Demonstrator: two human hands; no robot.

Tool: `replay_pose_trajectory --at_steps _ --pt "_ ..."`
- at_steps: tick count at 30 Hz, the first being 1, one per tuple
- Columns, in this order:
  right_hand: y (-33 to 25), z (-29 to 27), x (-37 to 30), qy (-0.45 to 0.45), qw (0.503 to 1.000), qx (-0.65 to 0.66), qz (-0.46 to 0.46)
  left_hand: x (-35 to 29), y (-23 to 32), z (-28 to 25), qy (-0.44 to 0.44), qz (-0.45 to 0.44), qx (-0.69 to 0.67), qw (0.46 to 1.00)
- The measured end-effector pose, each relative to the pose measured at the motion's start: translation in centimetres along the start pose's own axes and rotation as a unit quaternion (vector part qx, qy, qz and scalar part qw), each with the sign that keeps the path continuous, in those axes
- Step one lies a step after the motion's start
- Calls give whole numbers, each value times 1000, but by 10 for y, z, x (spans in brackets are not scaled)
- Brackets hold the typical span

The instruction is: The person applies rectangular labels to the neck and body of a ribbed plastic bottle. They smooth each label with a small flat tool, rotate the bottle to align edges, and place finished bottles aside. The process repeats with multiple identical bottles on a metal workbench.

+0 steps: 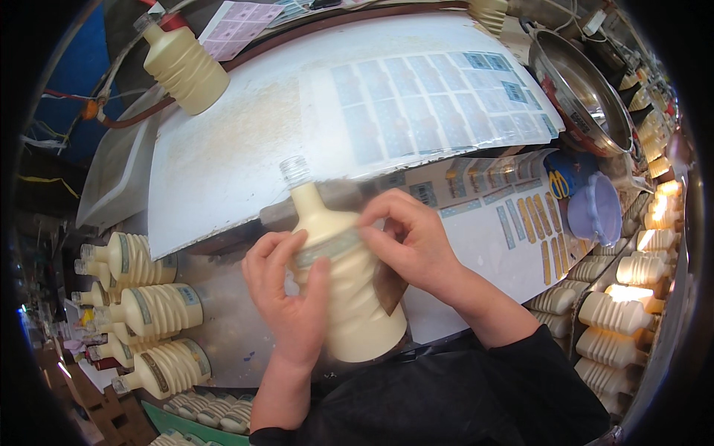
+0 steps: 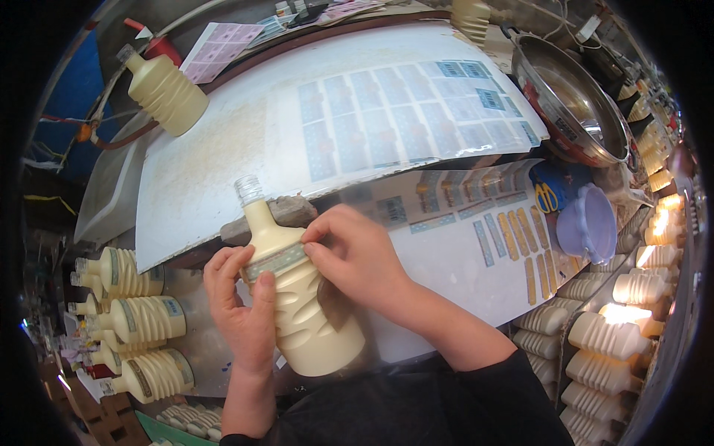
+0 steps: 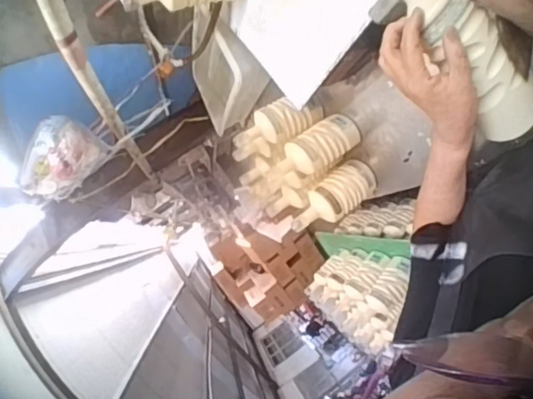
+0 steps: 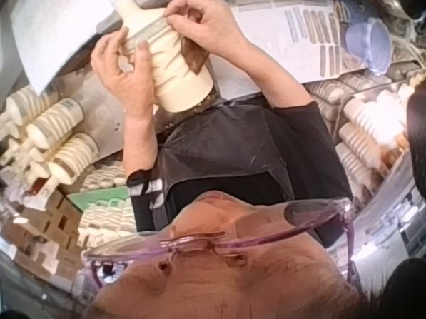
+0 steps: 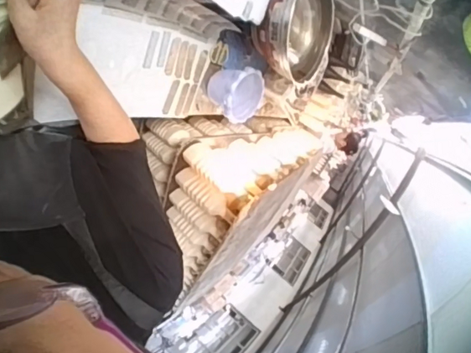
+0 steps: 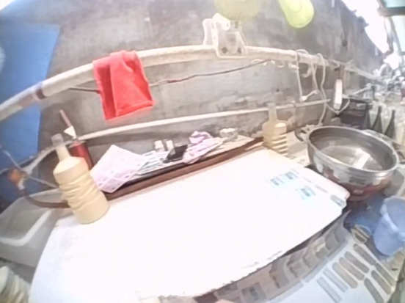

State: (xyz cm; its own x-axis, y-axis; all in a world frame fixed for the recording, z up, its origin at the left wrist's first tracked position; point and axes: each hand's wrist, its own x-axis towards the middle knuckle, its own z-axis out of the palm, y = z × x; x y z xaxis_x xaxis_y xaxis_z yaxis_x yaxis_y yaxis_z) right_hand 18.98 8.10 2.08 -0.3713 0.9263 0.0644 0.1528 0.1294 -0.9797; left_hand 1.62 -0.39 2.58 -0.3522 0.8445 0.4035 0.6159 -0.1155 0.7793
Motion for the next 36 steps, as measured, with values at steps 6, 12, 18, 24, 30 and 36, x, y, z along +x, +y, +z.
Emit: replay_pose_trajectory --at_steps 6,12,18,24,30,36 --pt "3 1 -5 -4 997 68 47 -2 -3 1 4 -4 -10 1000" --pt "-12 10 -18 61 998 -21 -3 -2 -3 1 6 -7 -19 1000" --pt "-3 6 -6 50 998 34 9 -2 -5 1 8 2 -11 1000" --pt "-10 9 -7 59 996 -37 -62 -2 -7 0 6 4 0 1000" --pt "-29 12 -9 69 985 -86 -130 -10 -16 2 31 -52 -92 994" --pt "-76 -5 -5 -16 954 -156 -256 -25 -18 1 -77 -181 -387 901"
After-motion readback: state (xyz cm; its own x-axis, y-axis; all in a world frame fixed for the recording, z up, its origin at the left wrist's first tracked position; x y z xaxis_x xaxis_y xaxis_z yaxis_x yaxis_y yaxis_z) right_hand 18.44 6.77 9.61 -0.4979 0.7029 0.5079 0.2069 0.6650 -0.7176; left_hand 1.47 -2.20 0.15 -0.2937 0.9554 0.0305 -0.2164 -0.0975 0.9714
